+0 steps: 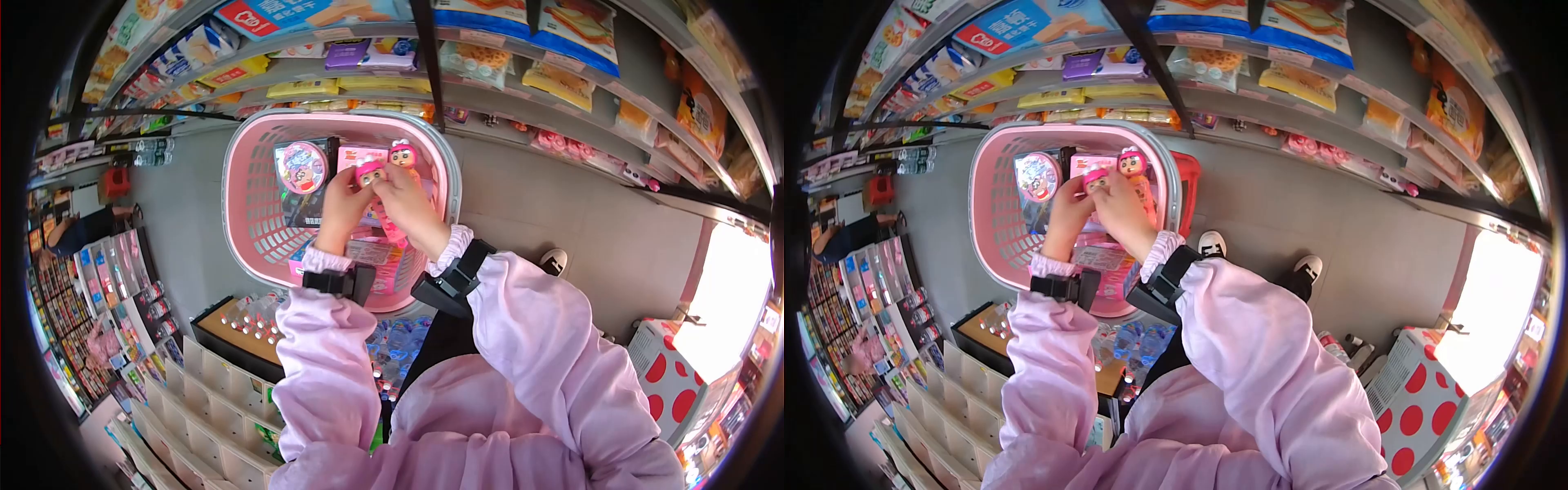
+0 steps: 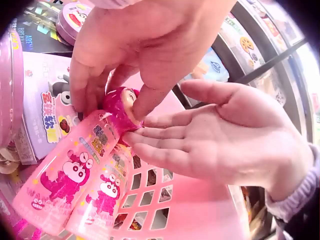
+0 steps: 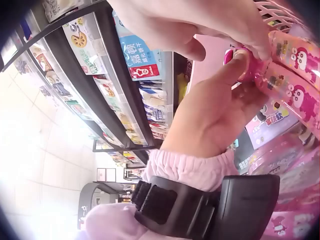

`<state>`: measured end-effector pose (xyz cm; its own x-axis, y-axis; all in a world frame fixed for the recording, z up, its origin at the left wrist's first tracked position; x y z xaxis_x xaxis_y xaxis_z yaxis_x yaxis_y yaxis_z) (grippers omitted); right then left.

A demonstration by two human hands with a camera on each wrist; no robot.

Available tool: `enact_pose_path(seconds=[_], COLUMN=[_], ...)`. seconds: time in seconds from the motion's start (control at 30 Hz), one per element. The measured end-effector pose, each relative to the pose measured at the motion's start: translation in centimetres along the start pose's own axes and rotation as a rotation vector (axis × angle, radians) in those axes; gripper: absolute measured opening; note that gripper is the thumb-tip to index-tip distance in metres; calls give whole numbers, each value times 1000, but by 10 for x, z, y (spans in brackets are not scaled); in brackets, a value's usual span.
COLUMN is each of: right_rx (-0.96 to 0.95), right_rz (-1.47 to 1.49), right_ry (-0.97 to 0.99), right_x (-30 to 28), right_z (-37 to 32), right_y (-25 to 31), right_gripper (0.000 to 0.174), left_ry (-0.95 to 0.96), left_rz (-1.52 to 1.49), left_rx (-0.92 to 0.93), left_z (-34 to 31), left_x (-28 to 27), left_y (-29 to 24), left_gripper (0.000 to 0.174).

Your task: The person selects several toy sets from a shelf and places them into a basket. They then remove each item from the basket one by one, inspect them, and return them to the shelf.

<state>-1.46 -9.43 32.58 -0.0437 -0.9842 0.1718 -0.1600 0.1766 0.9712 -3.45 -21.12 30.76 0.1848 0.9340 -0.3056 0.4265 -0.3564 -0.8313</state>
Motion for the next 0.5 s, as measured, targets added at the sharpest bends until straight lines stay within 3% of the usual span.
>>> enact_pose_path(seconds=[0.07, 0.2, 0.3, 0.37, 0.43, 0.5], right_rx=[-109, -82, -232, -244, -384, -387], right_rz=[-90, 40, 1, 78, -22, -74], right_ry=[13, 196, 229, 210, 133, 173], right_x=[0, 12, 16, 13, -4, -18], right_z=[0, -13, -21, -28, -39, -47], right_y=[9, 44, 76, 93, 116, 129], right_gripper=[25, 32, 32, 34, 38, 42], left_ry=[12, -32, -149, -233, -315, -376], left_rz=[-100, -144, -170, -197, -160, -100], left_rx=[-31, -16, 97, 157, 255, 324], left_z=[-16, -43, -65, -83, -102, -122], left_x=[-8, -30, -43, -45, -47, -34], left_y=[-13, -42, -71, -94, -114, -142], left_gripper=[29, 32, 36, 39, 43, 35])
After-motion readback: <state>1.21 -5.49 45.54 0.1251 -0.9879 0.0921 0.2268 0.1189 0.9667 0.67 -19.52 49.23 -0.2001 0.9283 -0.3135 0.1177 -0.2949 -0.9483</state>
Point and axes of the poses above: each hand's wrist, its own z-axis towards the middle knuckle, its own x-axis out of the palm, y = z × x, the point moved 10 cm from there along z, towards the middle knuckle, and after that the axes turned 11 degrees about -x, right-handed, at the moved point
